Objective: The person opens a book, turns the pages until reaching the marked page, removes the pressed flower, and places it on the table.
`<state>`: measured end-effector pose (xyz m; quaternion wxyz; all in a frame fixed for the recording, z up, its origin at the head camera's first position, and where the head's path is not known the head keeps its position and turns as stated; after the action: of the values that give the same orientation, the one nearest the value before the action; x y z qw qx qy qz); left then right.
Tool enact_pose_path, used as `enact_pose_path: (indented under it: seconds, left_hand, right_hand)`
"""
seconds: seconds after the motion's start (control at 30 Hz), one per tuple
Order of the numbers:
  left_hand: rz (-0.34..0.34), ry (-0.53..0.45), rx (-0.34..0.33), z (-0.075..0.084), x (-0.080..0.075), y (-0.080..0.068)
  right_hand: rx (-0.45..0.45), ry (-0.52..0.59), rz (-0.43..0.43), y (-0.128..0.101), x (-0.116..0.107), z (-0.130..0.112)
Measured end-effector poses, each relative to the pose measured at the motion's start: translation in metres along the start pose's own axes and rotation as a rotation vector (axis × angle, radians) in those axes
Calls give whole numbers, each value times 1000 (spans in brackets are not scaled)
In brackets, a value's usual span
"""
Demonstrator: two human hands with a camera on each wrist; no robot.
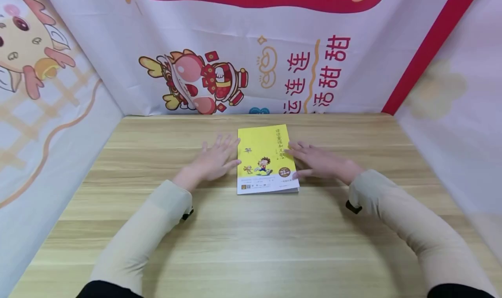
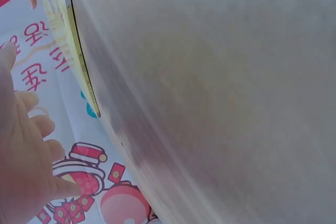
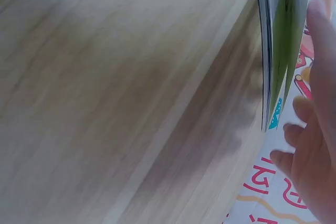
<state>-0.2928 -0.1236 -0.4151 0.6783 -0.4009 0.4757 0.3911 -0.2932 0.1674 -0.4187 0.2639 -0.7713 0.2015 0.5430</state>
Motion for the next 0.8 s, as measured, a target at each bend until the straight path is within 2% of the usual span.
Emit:
enact_pose_path:
  seconds: [0.3,0.43,0.6,0.8]
  left_hand:
    - [-20,21,44,13,6,-3]
    - [-45,30,56,17,11,-2]
    - [-116,31,77,23,16,-4]
    - [-186,81,114,32,20,-6]
  right_hand:
    - [-115,-31,-21,-7,3,-9]
    - [-116,-40,-42,-9,4,-8]
    - [-94,-48,-32,-6,6,-5]
    - [-48,-6,-26,-5,7,-3]
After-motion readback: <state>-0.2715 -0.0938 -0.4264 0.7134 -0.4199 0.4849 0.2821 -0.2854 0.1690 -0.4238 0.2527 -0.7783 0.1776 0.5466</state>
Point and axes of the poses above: each hand's wrist, its own y-axis towards the middle knuckle, its own x-axis out of the palm, z = x × y, the point moved 6 cm from there along y, towards the middle knuckle, and after that the axes turned 8 degrees about -x, right-handed, at the moved point
